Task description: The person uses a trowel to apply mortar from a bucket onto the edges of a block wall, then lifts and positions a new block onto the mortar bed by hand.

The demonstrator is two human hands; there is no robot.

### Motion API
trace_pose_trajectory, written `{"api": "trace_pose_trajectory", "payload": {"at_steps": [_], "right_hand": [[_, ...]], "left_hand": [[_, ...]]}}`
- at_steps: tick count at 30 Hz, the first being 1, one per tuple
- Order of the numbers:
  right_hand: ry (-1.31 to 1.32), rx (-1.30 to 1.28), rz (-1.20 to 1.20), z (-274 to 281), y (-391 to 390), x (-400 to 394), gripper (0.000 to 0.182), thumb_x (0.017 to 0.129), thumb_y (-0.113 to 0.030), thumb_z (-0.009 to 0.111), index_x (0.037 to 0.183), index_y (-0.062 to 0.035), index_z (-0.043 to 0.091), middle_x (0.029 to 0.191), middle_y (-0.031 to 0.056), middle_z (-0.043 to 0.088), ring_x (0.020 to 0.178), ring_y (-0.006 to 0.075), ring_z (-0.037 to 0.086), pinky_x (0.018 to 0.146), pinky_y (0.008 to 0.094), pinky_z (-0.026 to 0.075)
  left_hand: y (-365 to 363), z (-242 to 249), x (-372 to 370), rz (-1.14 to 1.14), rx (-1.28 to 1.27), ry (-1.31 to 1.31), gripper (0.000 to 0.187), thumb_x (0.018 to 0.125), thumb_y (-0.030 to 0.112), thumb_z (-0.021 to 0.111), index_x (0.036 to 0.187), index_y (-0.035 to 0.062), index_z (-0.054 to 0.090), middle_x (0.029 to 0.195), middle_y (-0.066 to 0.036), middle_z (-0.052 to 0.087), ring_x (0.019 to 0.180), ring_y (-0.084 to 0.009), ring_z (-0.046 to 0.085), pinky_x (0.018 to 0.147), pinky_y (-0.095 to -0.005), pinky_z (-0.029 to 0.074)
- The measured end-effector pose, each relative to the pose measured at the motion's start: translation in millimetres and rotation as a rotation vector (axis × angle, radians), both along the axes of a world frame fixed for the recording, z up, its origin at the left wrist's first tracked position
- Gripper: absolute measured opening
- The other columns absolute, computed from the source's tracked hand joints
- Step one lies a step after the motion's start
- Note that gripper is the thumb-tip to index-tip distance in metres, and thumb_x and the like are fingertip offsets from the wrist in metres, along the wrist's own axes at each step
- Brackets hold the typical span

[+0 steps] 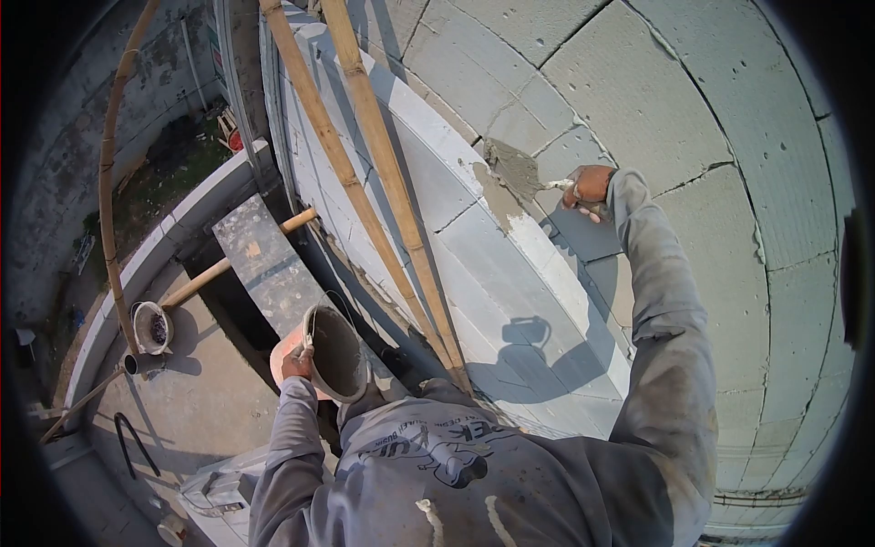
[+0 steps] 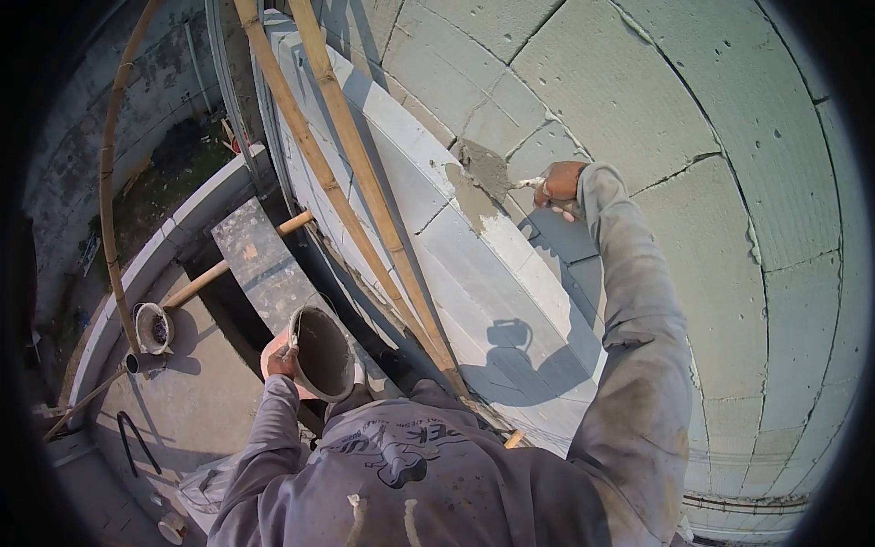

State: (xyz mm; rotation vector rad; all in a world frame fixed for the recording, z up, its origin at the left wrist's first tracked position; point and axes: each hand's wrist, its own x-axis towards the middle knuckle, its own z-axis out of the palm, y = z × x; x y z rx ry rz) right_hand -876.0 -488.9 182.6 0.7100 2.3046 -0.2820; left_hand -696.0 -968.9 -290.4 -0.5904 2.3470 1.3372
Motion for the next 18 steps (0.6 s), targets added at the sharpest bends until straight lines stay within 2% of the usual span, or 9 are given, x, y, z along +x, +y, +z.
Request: {"api": "trace_pose_trajectory", "payload": {"at_steps": [3,5,7,8,11,13,15,17,18], "right_hand": [[0.026,-0.075,-0.06,4,-6,0,0.016,0.074,-0.017,0.064,0.08,-0.0023,0.063,0.058,0.0022,0.052,0.044,0.0122,0.048,0.037,0.0263,0.041],[0.098,-0.276,-0.096,-2,7,6,0.017,0.075,-0.016,0.064,0.081,-0.0013,0.06,0.059,0.0028,0.052,0.043,0.0115,0.048,0.037,0.0245,0.042],[0.208,-0.477,-0.11,-9,6,18,0.024,0.074,-0.012,0.065,0.092,0.0012,0.057,0.056,0.0028,0.052,0.037,0.0128,0.049,0.033,0.0273,0.042],[0.203,-0.486,-0.09,-14,3,25,0.024,0.074,-0.012,0.065,0.092,0.0012,0.057,0.056,0.0028,0.052,0.037,0.0128,0.049,0.033,0.0273,0.042],[0.337,-0.455,-0.185,-25,-6,41,0.024,0.074,-0.01,0.066,0.093,0.0015,0.055,0.057,0.0033,0.051,0.04,0.0129,0.05,0.034,0.0275,0.043],[0.395,-0.372,-0.087,-36,-7,47,0.017,0.074,-0.01,0.067,0.082,0.0011,0.057,0.059,0.0054,0.053,0.041,0.0135,0.048,0.038,0.0271,0.04],[0.429,-0.309,-0.027,-44,-6,47,0.02,0.072,-0.011,0.068,0.084,0.0021,0.058,0.061,0.0064,0.055,0.043,0.015,0.05,0.04,0.0295,0.039],[0.443,-0.126,0.086,-47,-7,49,0.027,0.071,-0.016,0.069,0.088,0.0026,0.061,0.068,0.0105,0.06,0.055,0.0203,0.058,0.05,0.0341,0.045],[0.444,-0.131,0.074,-54,0,51,0.027,0.071,-0.016,0.069,0.088,0.0026,0.061,0.068,0.0105,0.06,0.055,0.0203,0.058,0.05,0.0341,0.045]], "left_hand": [[4,4,-2,0.0,0.001,0.004,0.043,0.082,0.039,0.058,0.112,0.0093,0.063,0.1,-0.018,0.066,0.098,-0.031,0.062,0.086,-0.0349,0.045],[3,11,0,0.03,0.007,-0.001,0.043,0.082,0.039,0.058,0.112,0.0098,0.063,0.1,-0.018,0.066,0.098,-0.031,0.062,0.087,-0.0349,0.045],[0,23,2,0.04,-0.005,-0.026,0.041,0.082,0.038,0.058,0.113,0.0109,0.063,0.101,-0.018,0.065,0.099,-0.031,0.062,0.087,-0.0348,0.045],[-5,8,4,0.062,0.018,-0.03,0.041,0.081,0.037,0.058,0.113,0.0113,0.063,0.102,-0.018,0.065,0.1,-0.031,0.061,0.088,-0.0343,0.045],[-13,12,6,0.104,0.022,-0.058,0.041,0.081,0.036,0.059,0.113,0.0106,0.063,0.103,-0.018,0.065,0.101,-0.0308,0.061,0.088,-0.034,0.045],[-15,20,7,0.116,-0.002,-0.048,0.042,0.081,0.036,0.059,0.114,0.0101,0.063,0.104,-0.018,0.065,0.101,-0.0308,0.061,0.088,-0.0341,0.045],[-18,24,6,0.158,-0.032,-0.084,0.043,0.081,0.036,0.058,0.114,0.0092,0.062,0.105,-0.018,0.064,0.101,-0.0311,0.061,0.089,-0.0345,0.045],[-23,6,5,0.142,-0.029,-0.092,0.044,0.081,0.037,0.058,0.114,0.0088,0.062,0.106,-0.018,0.064,0.102,-0.0313,0.061,0.089,-0.0346,0.044],[-25,0,6,0.133,-0.018,-0.101,0.044,0.081,0.037,0.058,0.115,0.0083,0.062,0.107,-0.018,0.064,0.103,-0.0315,0.06,0.089,-0.0347,0.044]]}}
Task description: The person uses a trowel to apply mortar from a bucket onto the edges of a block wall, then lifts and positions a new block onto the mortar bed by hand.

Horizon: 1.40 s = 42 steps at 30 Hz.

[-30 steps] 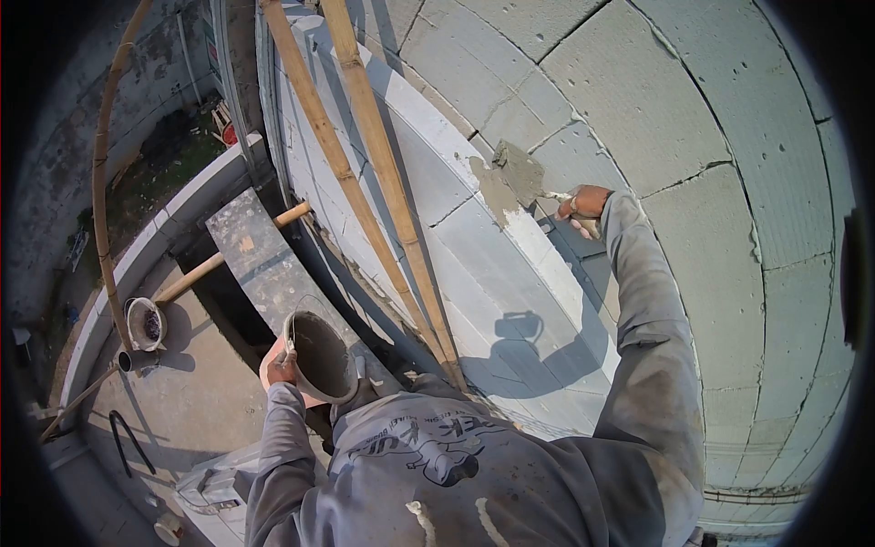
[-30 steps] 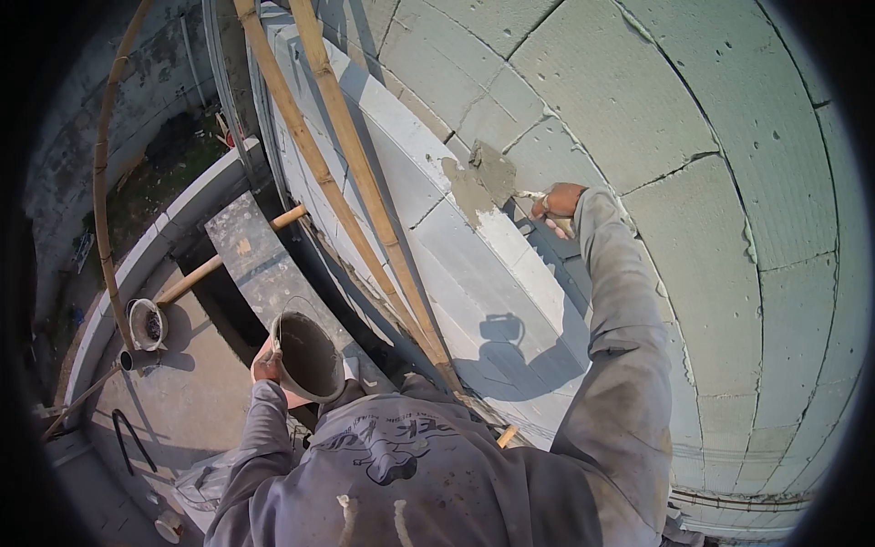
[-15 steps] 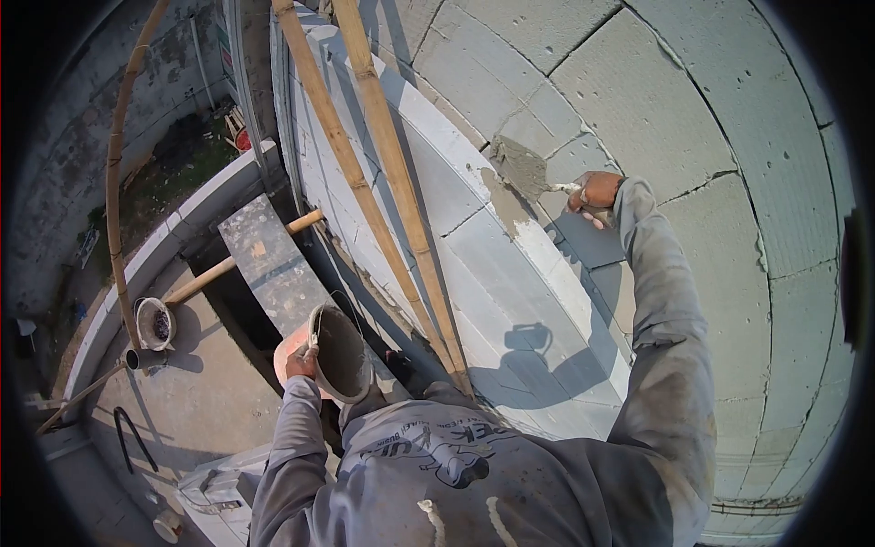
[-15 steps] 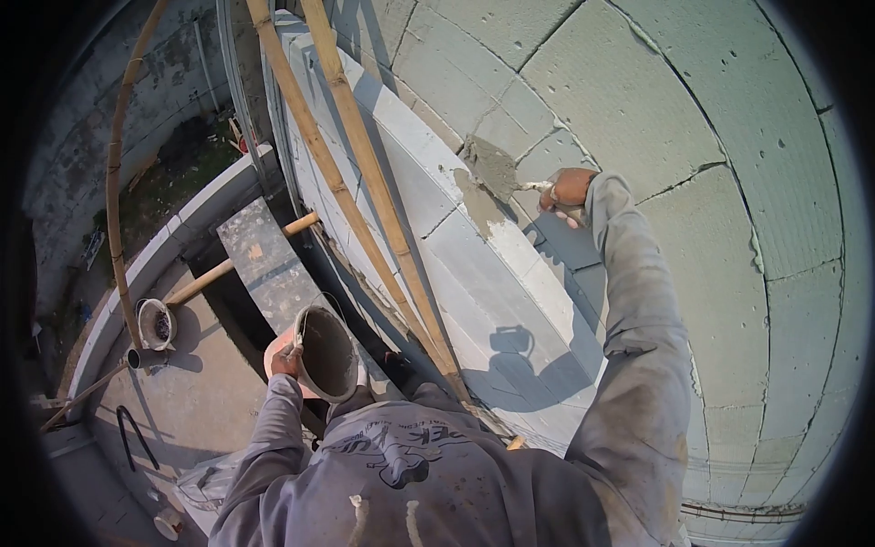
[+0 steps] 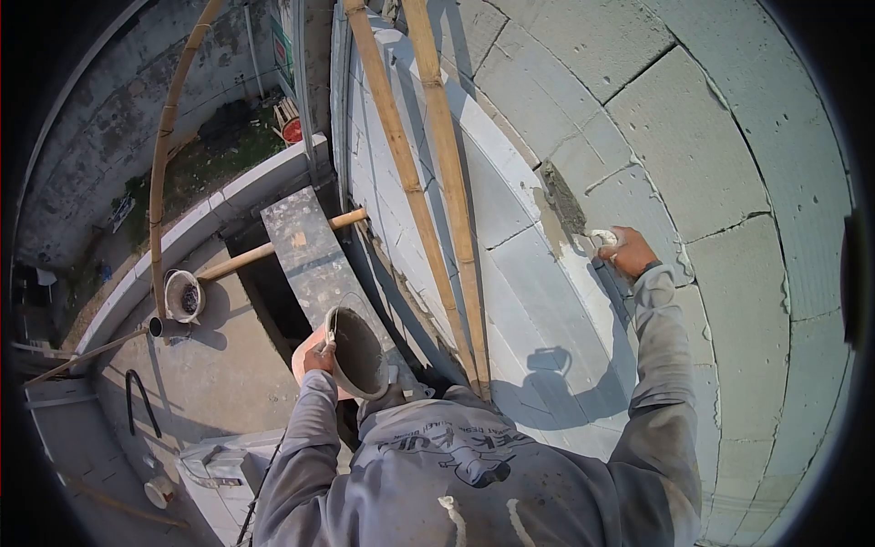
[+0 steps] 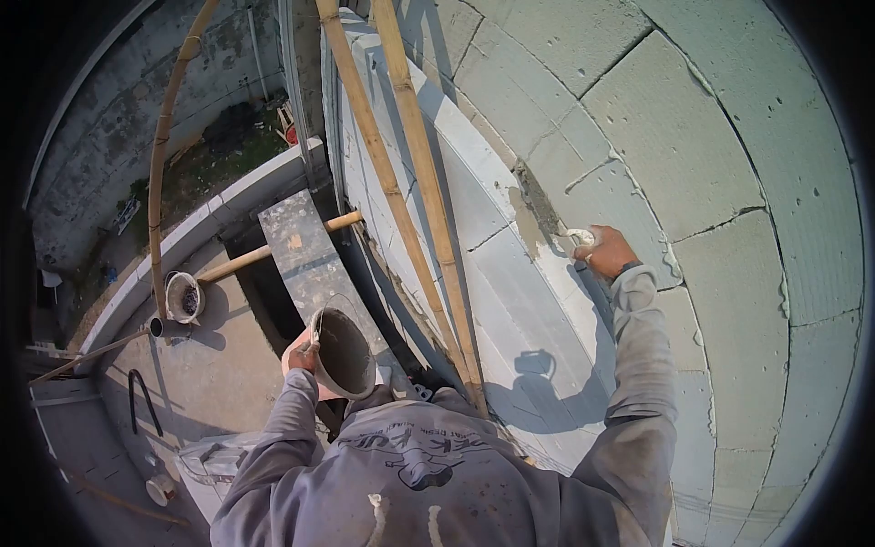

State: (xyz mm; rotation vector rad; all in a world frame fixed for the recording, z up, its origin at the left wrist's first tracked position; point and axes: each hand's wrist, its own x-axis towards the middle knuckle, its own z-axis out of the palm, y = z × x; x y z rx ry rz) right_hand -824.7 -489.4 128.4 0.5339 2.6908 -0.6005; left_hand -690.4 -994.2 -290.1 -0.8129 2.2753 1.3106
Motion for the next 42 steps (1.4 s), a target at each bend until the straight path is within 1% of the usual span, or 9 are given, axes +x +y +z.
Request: {"api": "trace_pose_trajectory", "payload": {"at_steps": [5,8,13,15,18,25,36,39,42], "right_hand": [[0.095,0.643,0.208,-5,-14,9,0.045,0.07,-0.024,0.07,0.106,-0.0001,0.06,0.089,0.0225,0.064,0.087,0.0338,0.063,0.079,0.0408,0.049],[0.009,0.677,0.21,-11,-14,22,0.046,0.07,-0.024,0.07,0.109,-0.0017,0.059,0.092,0.0226,0.064,0.089,0.0357,0.062,0.081,0.0423,0.049],[0.063,0.425,0.235,-17,19,53,0.039,0.071,-0.023,0.069,0.103,-0.0024,0.061,0.086,0.0195,0.065,0.081,0.0318,0.063,0.074,0.0404,0.049],[0.092,0.263,0.276,-10,26,62,0.035,0.071,-0.022,0.069,0.1,-0.0025,0.062,0.082,0.0169,0.065,0.073,0.0285,0.064,0.068,0.0389,0.05],[0.119,-0.078,-0.069,-6,12,64,0.023,0.072,-0.015,0.067,0.09,-0.0018,0.062,0.068,0.0068,0.058,0.053,0.0144,0.052,0.047,0.0299,0.043],[-0.004,0.006,-0.18,-7,13,30,0.028,0.07,-0.017,0.068,0.092,0.0,0.062,0.07,0.0093,0.059,0.059,0.0187,0.055,0.055,0.0336,0.045],[0.06,0.392,0.168,-28,-13,23,0.039,0.067,-0.019,0.068,0.098,0.0031,0.062,0.088,0.0229,0.064,0.08,0.0358,0.062,0.075,0.0389,0.048],[0.03,0.34,0.171,-26,-23,33,0.036,0.067,-0.018,0.067,0.097,0.0024,0.062,0.085,0.0218,0.065,0.078,0.035,0.063,0.075,0.0385,0.048],[0.014,0.15,0.125,-30,-28,47,0.028,0.069,-0.014,0.064,0.093,0.0007,0.062,0.073,0.0121,0.062,0.063,0.023,0.06,0.059,0.034,0.048]], "left_hand": [[-5,-5,4,-0.022,-0.071,0.045,0.045,0.081,0.038,0.059,0.114,0.0074,0.062,0.107,-0.017,0.064,0.104,-0.0312,0.06,0.09,-0.0348,0.044],[-8,-8,6,-0.02,-0.01,0.003,0.045,0.081,0.038,0.059,0.114,0.007,0.062,0.107,-0.017,0.064,0.103,-0.0306,0.06,0.09,-0.0344,0.044],[-14,-47,7,-0.067,-0.003,0.078,0.051,0.079,0.04,0.061,0.113,0.0018,0.061,0.107,-0.019,0.063,0.103,-0.0307,0.06,0.091,-0.0336,0.043],[-8,-52,4,-0.053,-0.014,0.13,0.04,0.08,0.032,0.062,0.109,0.0041,0.065,0.095,-0.011,0.068,0.09,-0.0204,0.064,0.084,-0.0296,0.046],[-2,-47,-2,-0.105,0.058,0.076,0.046,0.081,0.037,0.06,0.112,0.003,0.062,0.104,-0.019,0.065,0.1,-0.0303,0.062,0.088,-0.0334,0.045],[12,-21,1,-0.16,-0.012,0.118,0.043,0.082,0.038,0.059,0.112,0.0079,0.063,0.102,-0.017,0.066,0.098,-0.03,0.062,0.086,-0.0336,0.045],[6,1,29,0.02,0.01,-0.034,0.044,0.082,0.039,0.058,0.115,0.0096,0.062,0.109,-0.017,0.063,0.104,-0.0311,0.059,0.091,-0.0346,0.043],[5,-11,39,0.072,-0.033,-0.028,0.047,0.082,0.038,0.056,0.116,0.0054,0.06,0.107,-0.018,0.064,0.103,-0.0305,0.06,0.089,-0.033,0.044],[3,-34,52,0.137,-0.044,-0.014,0.047,0.082,0.039,0.057,0.115,0.0057,0.061,0.105,-0.017,0.065,0.1,-0.029,0.061,0.088,-0.033,0.044]]}}
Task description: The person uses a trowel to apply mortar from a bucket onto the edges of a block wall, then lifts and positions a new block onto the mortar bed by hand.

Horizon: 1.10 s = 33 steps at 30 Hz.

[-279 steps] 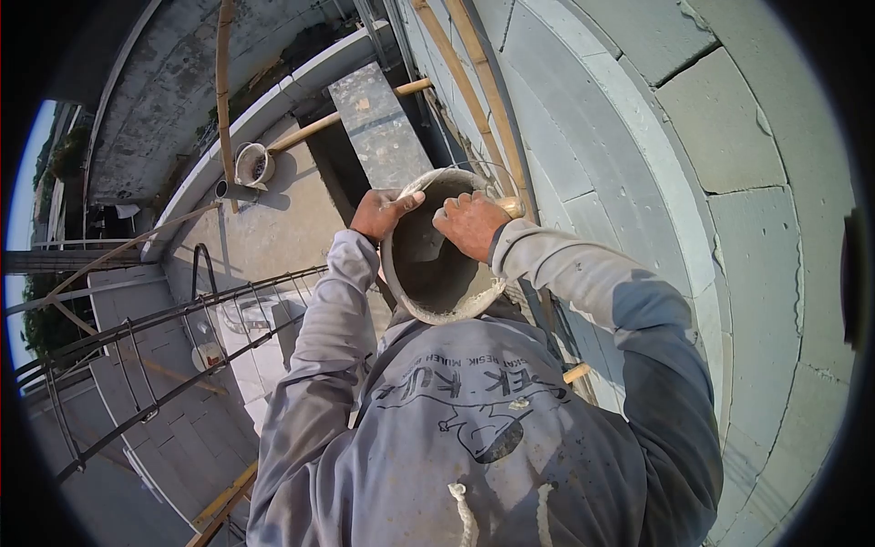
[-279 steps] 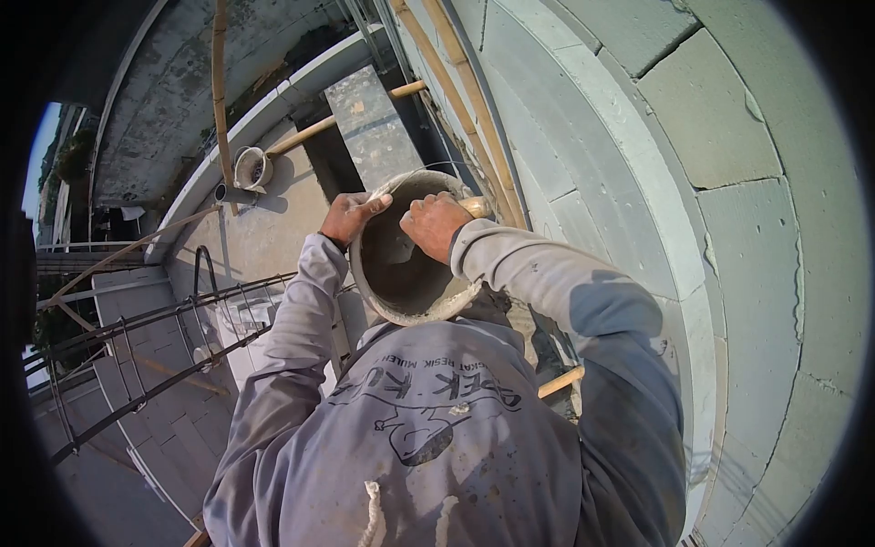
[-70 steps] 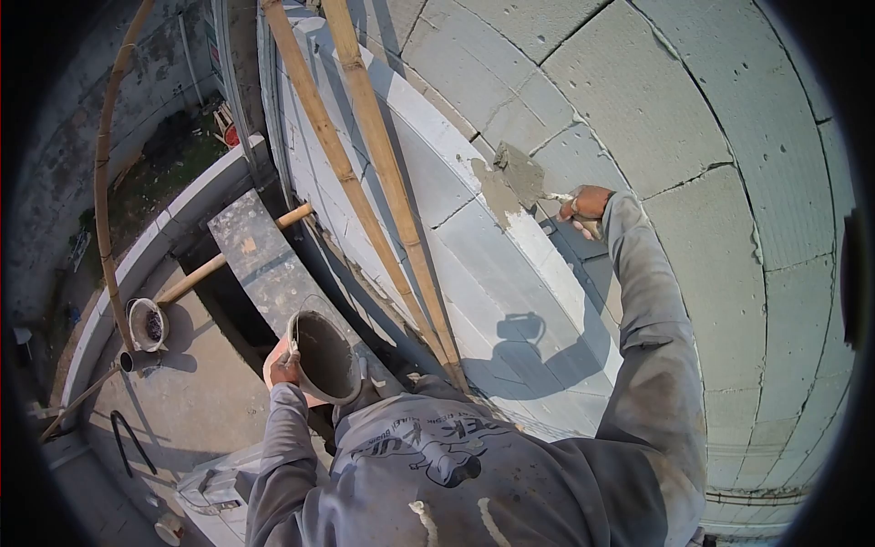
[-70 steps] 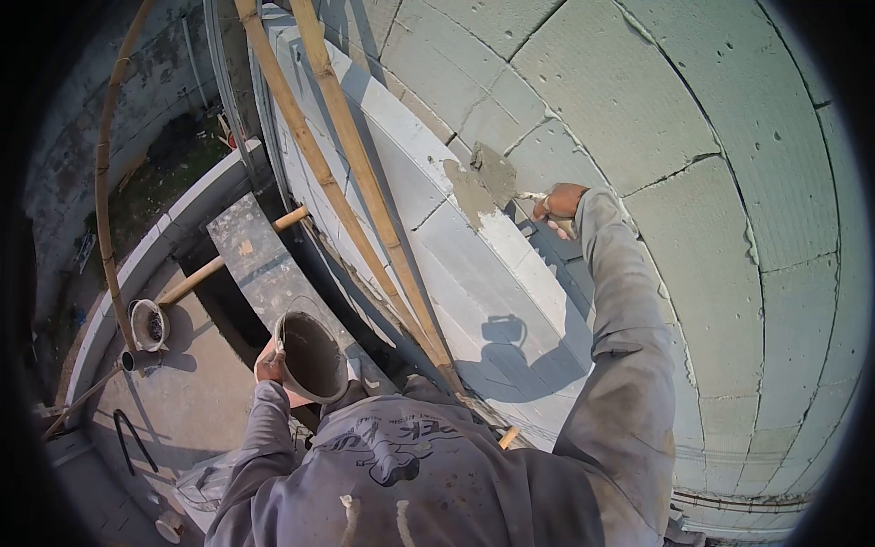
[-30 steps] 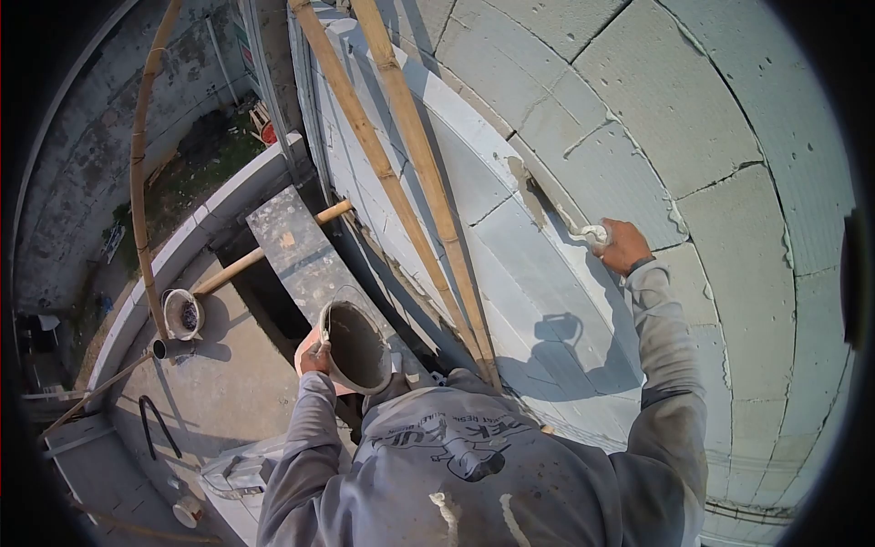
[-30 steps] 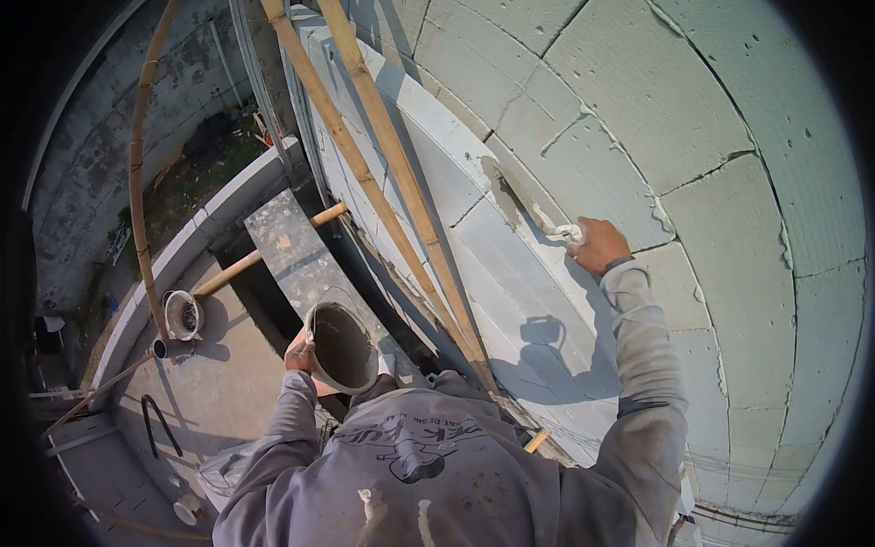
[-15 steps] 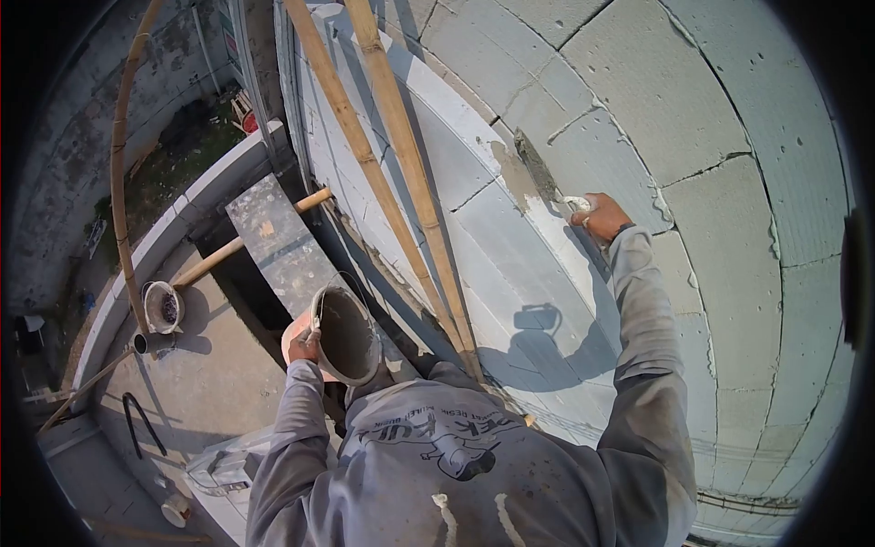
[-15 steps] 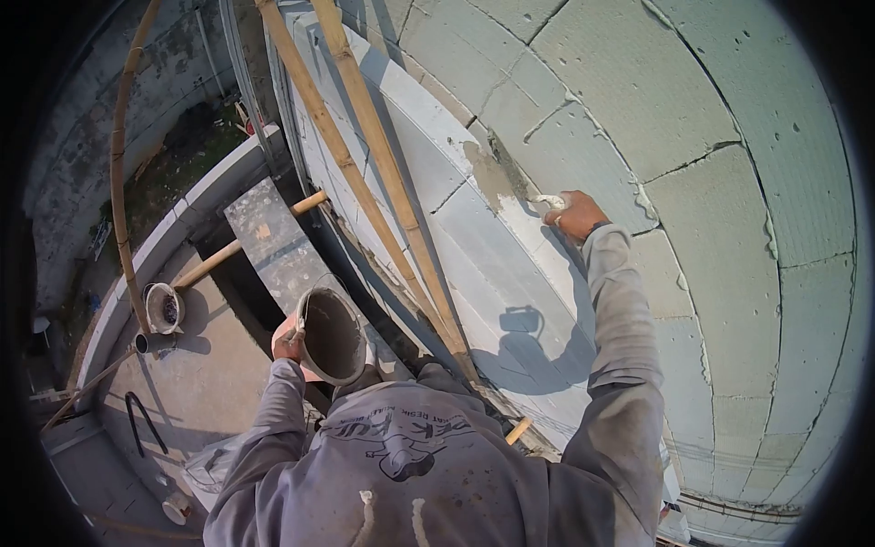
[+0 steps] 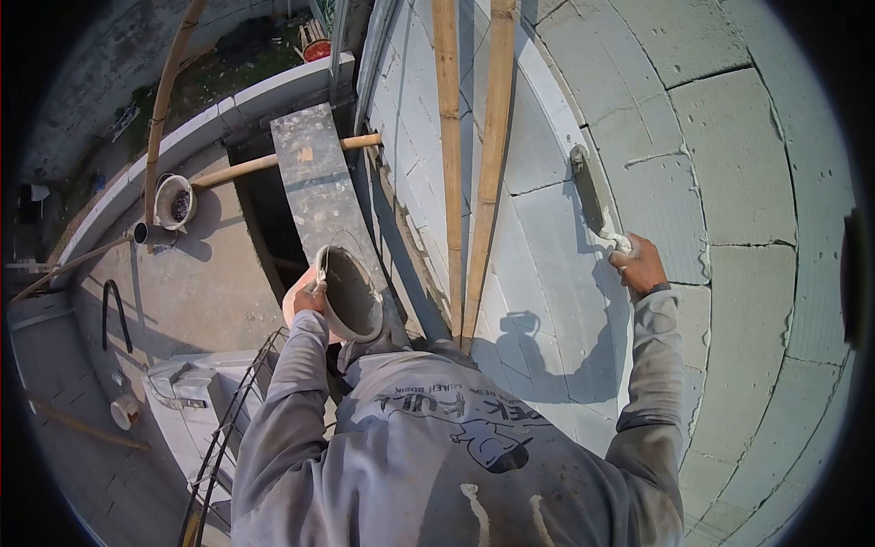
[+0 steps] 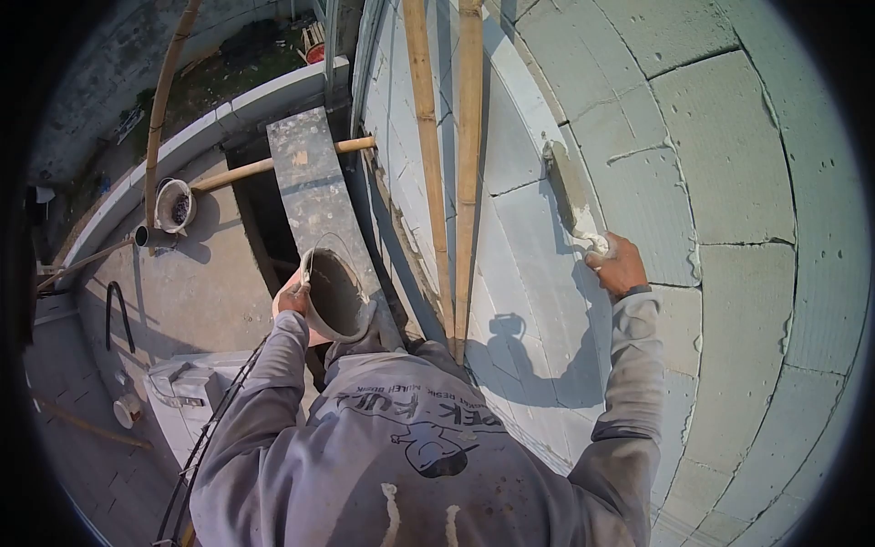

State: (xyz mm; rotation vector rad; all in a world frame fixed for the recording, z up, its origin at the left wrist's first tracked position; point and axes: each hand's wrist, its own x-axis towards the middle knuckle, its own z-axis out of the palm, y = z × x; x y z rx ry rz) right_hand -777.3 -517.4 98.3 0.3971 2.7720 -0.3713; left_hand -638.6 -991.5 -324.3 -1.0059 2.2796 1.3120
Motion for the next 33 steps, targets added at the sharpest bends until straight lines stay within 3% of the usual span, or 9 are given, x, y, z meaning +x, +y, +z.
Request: {"api": "trace_pose_trajectory", "payload": {"at_steps": [2,10,12,17,19,23,25,27,33], "right_hand": [[-0.022,-0.301,-0.065,-2,-6,14,0.024,0.071,-0.012,0.063,0.091,0.0013,0.06,0.064,0.003,0.055,0.051,0.0126,0.053,0.046,0.0269,0.042],[-0.012,-1.187,-0.244,-39,-41,83,0.03,0.073,-0.022,0.069,0.087,0.0001,0.056,0.062,0.0051,0.054,0.052,0.0146,0.053,0.051,0.0276,0.044],[-0.003,-1.118,-0.322,-73,-42,110,0.031,0.073,-0.024,0.07,0.087,-0.0001,0.056,0.063,0.0052,0.055,0.054,0.0152,0.054,0.052,0.0283,0.044],[-0.251,-0.664,-0.437,-180,-15,206,0.037,0.072,-0.023,0.074,0.098,0.0003,0.061,0.067,0.0059,0.058,0.06,0.0156,0.056,0.058,0.0294,0.045],[-0.378,-0.671,-0.634,-166,-34,230,0.034,0.071,-0.022,0.074,0.095,-0.0001,0.063,0.071,0.007,0.061,0.063,0.0162,0.057,0.061,0.031,0.045],[-0.331,-0.634,-0.59,-208,-20,301,0.034,0.066,-0.025,0.071,0.087,-0.0001,0.063,0.072,0.0091,0.062,0.063,0.019,0.056,0.063,0.0341,0.045],[-0.31,-0.676,-0.678,-220,-21,328,0.034,0.063,-0.025,0.071,0.085,-0.0001,0.064,0.076,0.0131,0.063,0.068,0.0229,0.06,0.066,0.0333,0.046],[-0.288,-0.648,-0.677,-236,-23,353,0.035,0.064,-0.025,0.07,0.088,0.0002,0.065,0.079,0.015,0.065,0.072,0.0242,0.062,0.068,0.0349,0.047],[-0.288,-0.816,-0.969,-241,-36,409,0.044,0.065,-0.023,0.071,0.1,0.0034,0.063,0.085,0.0171,0.065,0.077,0.0267,0.062,0.073,0.0363,0.047]], "left_hand": [[0,6,3,0.03,0.027,-0.028,0.047,0.082,0.041,0.058,0.114,0.006,0.062,0.103,-0.016,0.066,0.099,-0.028,0.062,0.088,-0.0328,0.044],[2,8,13,-0.01,-0.117,-0.037,0.051,0.079,0.045,0.062,0.106,0.0013,0.061,0.101,-0.019,0.064,0.098,-0.0332,0.061,0.086,-0.0366,0.045],[5,8,10,0.039,-0.184,-0.075,0.055,0.076,0.049,0.065,0.091,-0.0032,0.06,0.089,-0.022,0.064,0.089,-0.0361,0.062,0.081,-0.0388,0.046],[3,-2,-6,-0.181,-0.214,-0.122,0.057,0.074,0.05,0.065,0.092,-0.0047,0.061,0.09,-0.024,0.064,0.089,-0.0357,0.062,0.08,-0.0395,0.046],[3,0,-16,-0.269,-0.2,-0.123,0.058,0.073,0.049,0.064,0.088,-0.0071,0.064,0.087,-0.024,0.065,0.087,-0.0359,0.063,0.079,-0.0395,0.046],[-14,-78,-19,-0.363,-0.135,-0.143,0.052,0.077,0.046,0.063,0.072,-0.0059,0.063,0.07,-0.018,0.063,0.06,-0.023,0.062,0.052,-0.0354,0.047],[8,-37,-31,-0.513,-0.087,-0.207,0.046,0.079,0.042,0.062,0.077,-0.0034,0.063,0.07,-0.015,0.063,0.056,-0.0205,0.061,0.045,-0.0332,0.045],[38,-2,-35,-0.293,0.156,-0.253,0.042,0.08,0.039,0.062,0.089,-0.0021,0.062,0.073,-0.014,0.064,0.055,-0.0225,0.06,0.045,-0.0339,0.046],[93,22,-50,-0.451,0.113,-0.44,0.037,0.084,0.036,0.059,0.11,0.0087,0.06,0.081,-0.013,0.067,0.062,-0.0245,0.066,0.051,-0.0338,0.048]]}}
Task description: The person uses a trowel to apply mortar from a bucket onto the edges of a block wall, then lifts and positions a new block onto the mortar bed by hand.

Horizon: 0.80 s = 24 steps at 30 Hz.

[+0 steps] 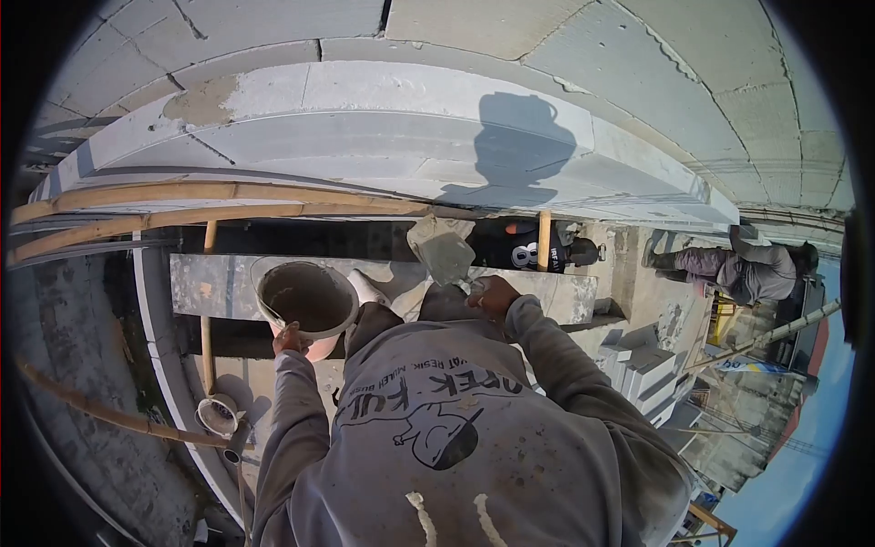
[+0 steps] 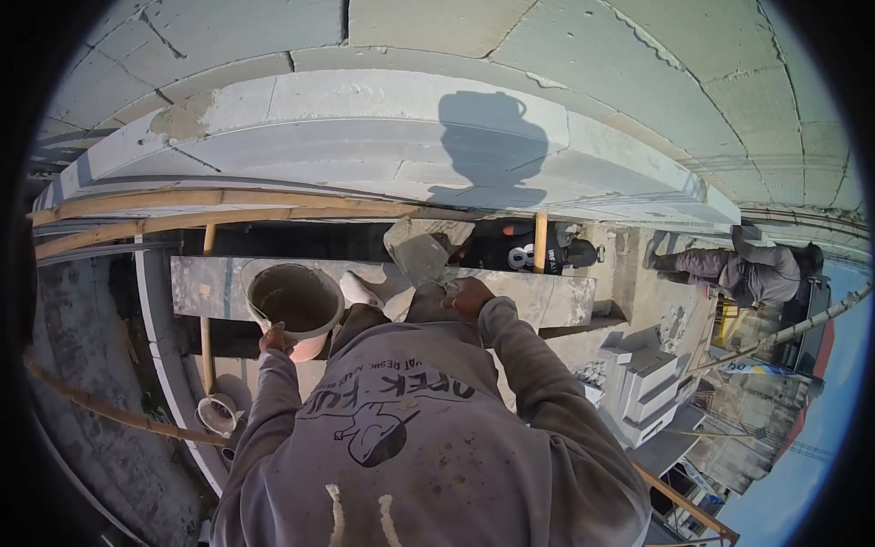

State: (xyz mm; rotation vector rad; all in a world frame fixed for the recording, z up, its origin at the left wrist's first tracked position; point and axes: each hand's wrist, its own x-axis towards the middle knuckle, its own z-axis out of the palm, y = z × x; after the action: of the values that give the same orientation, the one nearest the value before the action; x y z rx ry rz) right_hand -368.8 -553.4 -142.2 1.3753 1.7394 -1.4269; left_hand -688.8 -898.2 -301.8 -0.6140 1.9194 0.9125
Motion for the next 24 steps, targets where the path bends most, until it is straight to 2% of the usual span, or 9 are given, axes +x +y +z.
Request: {"api": "trace_pose_trajectory", "payload": {"at_steps": [3,5,9,12,13,15,17,22,24], "right_hand": [[0.052,0.07,-0.051,-22,-1,40,0.043,0.066,-0.022,0.071,0.1,0.0027,0.063,0.085,0.0159,0.066,0.077,0.0261,0.062,0.073,0.0357,0.047],[0.02,-0.115,-0.244,-32,1,65,0.037,0.066,-0.02,0.071,0.095,0.0009,0.064,0.085,0.0141,0.066,0.079,0.0253,0.062,0.074,0.0352,0.047],[0.093,-0.164,-0.366,-59,9,114,0.031,0.066,-0.021,0.072,0.088,-0.0009,0.064,0.082,0.0116,0.066,0.076,0.0231,0.062,0.073,0.0344,0.047],[0.137,-0.194,-0.405,-67,18,140,0.028,0.067,-0.018,0.072,0.088,-0.0015,0.062,0.078,0.01,0.064,0.071,0.0216,0.061,0.068,0.036,0.048],[0.16,-0.163,-0.412,-68,21,146,0.027,0.069,-0.015,0.071,0.089,-0.0013,0.061,0.076,0.01,0.063,0.068,0.0219,0.061,0.064,0.036,0.049],[0.199,-0.144,-0.436,-71,26,156,0.026,0.07,-0.013,0.07,0.091,-0.0012,0.06,0.074,0.01,0.062,0.065,0.0222,0.061,0.06,0.036,0.049],[0.356,-0.356,-0.743,-77,28,159,0.023,0.074,-0.011,0.068,0.093,-0.0026,0.057,0.069,0.0073,0.058,0.055,0.0191,0.058,0.049,0.0339,0.047],[0.544,-0.396,-0.877,-113,30,149,0.02,0.075,-0.009,0.066,0.09,-0.0034,0.054,0.071,0.0079,0.056,0.054,0.0183,0.056,0.048,0.0329,0.048],[0.607,-0.503,-1.094,-128,25,138,0.02,0.076,-0.007,0.065,0.091,-0.0041,0.052,0.071,0.0076,0.055,0.052,0.0184,0.055,0.048,0.0333,0.047]], "left_hand": [[31,12,4,-0.089,-0.023,-0.011,0.036,0.084,0.032,0.056,0.112,0.0097,0.059,0.087,-0.013,0.066,0.061,-0.0237,0.066,0.05,-0.0332,0.046],[49,17,8,-0.144,-0.065,0.017,0.036,0.084,0.029,0.053,0.114,0.0103,0.058,0.091,-0.012,0.066,0.06,-0.0229,0.065,0.047,-0.0323,0.045],[90,30,33,-0.24,-0.098,0.049,0.035,0.083,0.031,0.054,0.111,0.01,0.059,0.089,-0.013,0.066,0.059,-0.0222,0.065,0.045,-0.0309,0.044],[109,31,56,-0.288,-0.092,0.064,0.037,0.079,0.035,0.06,0.108,0.0124,0.059,0.088,-0.009,0.064,0.06,-0.0202,0.064,0.048,-0.0314,0.044],[116,39,70,-0.302,-0.042,0.142,0.036,0.082,0.032,0.058,0.108,0.0069,0.06,0.083,-0.012,0.066,0.059,-0.0216,0.065,0.045,-0.0307,0.044],[127,39,88,-0.304,-0.05,0.172,0.036,0.082,0.031,0.059,0.107,0.0057,0.06,0.083,-0.012,0.066,0.059,-0.0216,0.065,0.044,-0.0307,0.044],[137,42,99,-0.312,-0.064,0.19,0.037,0.081,0.03,0.062,0.105,0.0029,0.059,0.083,-0.012,0.066,0.06,-0.0224,0.065,0.046,-0.0327,0.047],[166,68,107,-0.567,-0.13,0.166,0.041,0.08,0.032,0.063,0.108,0.002,0.058,0.089,-0.014,0.065,0.065,-0.0235,0.066,0.051,-0.0351,0.053],[177,77,110,-0.722,-0.187,0.18,0.043,0.08,0.032,0.063,0.108,0.0003,0.058,0.092,-0.014,0.064,0.067,-0.023,0.066,0.051,-0.0347,0.054]]}}
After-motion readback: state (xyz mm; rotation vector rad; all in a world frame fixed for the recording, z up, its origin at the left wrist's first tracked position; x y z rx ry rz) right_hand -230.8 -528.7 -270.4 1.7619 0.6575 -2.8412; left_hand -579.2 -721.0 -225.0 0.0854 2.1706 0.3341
